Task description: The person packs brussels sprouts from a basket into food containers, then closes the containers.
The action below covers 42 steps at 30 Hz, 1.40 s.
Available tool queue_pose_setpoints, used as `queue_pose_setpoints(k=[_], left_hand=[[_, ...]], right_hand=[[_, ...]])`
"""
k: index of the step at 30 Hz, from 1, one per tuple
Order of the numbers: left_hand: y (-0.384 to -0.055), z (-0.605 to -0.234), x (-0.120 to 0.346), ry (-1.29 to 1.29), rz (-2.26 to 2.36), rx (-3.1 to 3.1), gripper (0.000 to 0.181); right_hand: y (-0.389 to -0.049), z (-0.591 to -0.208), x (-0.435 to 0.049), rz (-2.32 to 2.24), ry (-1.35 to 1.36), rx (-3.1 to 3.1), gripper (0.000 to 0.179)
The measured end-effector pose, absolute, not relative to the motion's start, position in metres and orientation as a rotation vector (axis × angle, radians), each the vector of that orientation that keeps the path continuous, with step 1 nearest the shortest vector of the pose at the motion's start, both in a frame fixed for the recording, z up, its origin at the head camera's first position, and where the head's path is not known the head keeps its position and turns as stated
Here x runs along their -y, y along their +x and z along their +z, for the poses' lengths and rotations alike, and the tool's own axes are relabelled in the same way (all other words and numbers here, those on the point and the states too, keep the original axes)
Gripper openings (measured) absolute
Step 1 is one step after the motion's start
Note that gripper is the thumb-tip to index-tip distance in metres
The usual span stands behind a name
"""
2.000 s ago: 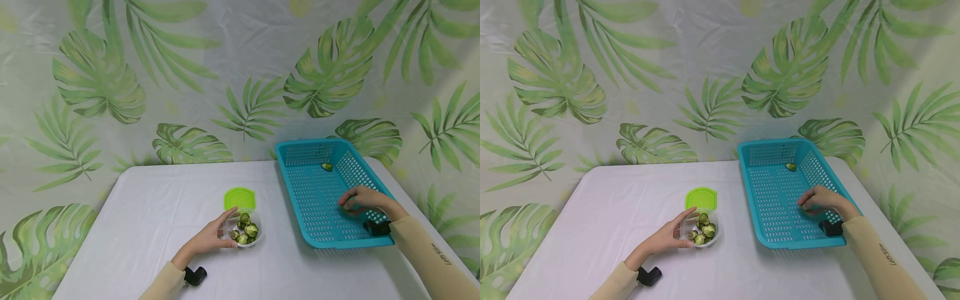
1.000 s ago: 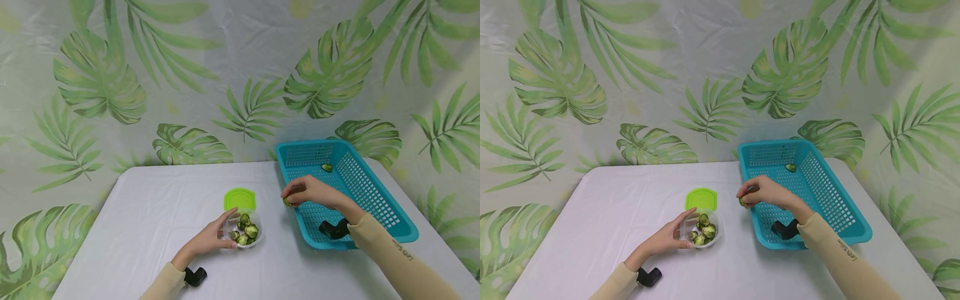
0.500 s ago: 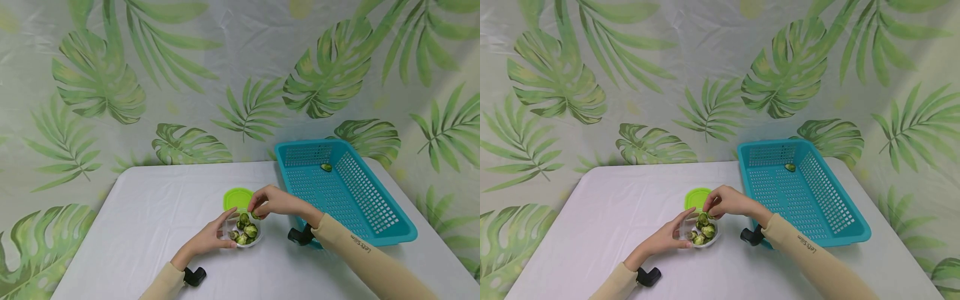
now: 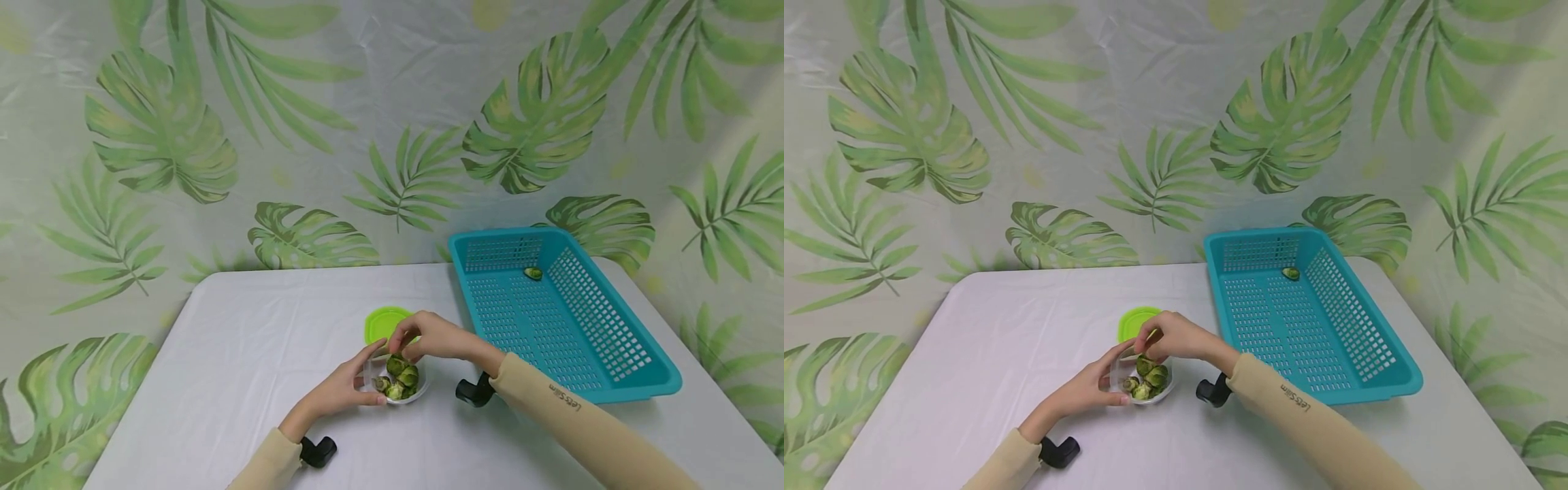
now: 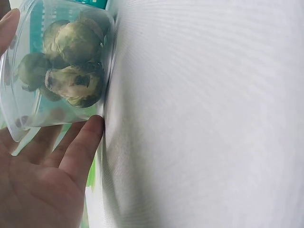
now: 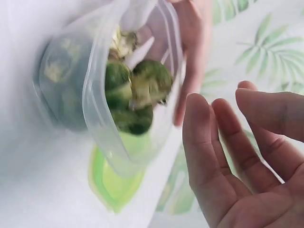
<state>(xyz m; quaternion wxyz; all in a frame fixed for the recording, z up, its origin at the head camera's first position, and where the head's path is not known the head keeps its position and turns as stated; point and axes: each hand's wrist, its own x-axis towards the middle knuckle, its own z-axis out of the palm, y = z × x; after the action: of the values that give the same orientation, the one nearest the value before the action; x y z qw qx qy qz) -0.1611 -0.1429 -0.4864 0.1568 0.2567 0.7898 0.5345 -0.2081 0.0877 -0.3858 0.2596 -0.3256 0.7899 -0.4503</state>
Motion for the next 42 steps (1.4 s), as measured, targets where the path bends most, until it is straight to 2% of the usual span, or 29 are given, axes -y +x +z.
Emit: queue_pose_setpoints(k=[6,16,23,33,42], left_hand=[[-0.163,-0.488,0.142,0.777,1.548,-2.241,0.094],[-0.163,-0.49,0.143,0.814,1.555,-2.243,0.094],[-0.163,-0.489,0.143,0.822,1.538,-2.253,0.093],[-0.164,-0.49,0.143,0.828,1.525,-2.266,0.093],[-0.164,-0.49,0.144,0.809,1.516,-2.272,0.095]], right_hand=[[-0.223,-0.373,-0.119,-1.297,-0.813,-2.176,0.015],[-0.271,-0.368,-0.206,-1.533,-0.478,-2.254,0.032],[-0.294,-0.383,-0.25,-1.585,-0.348,-2.314,0.04],[-0.314,-0.399,-0.279,-1.59,-0.213,-2.431,0.046],[-0.349,-0.441,-0.312,-1.536,-0.086,-2.541,0.057]])
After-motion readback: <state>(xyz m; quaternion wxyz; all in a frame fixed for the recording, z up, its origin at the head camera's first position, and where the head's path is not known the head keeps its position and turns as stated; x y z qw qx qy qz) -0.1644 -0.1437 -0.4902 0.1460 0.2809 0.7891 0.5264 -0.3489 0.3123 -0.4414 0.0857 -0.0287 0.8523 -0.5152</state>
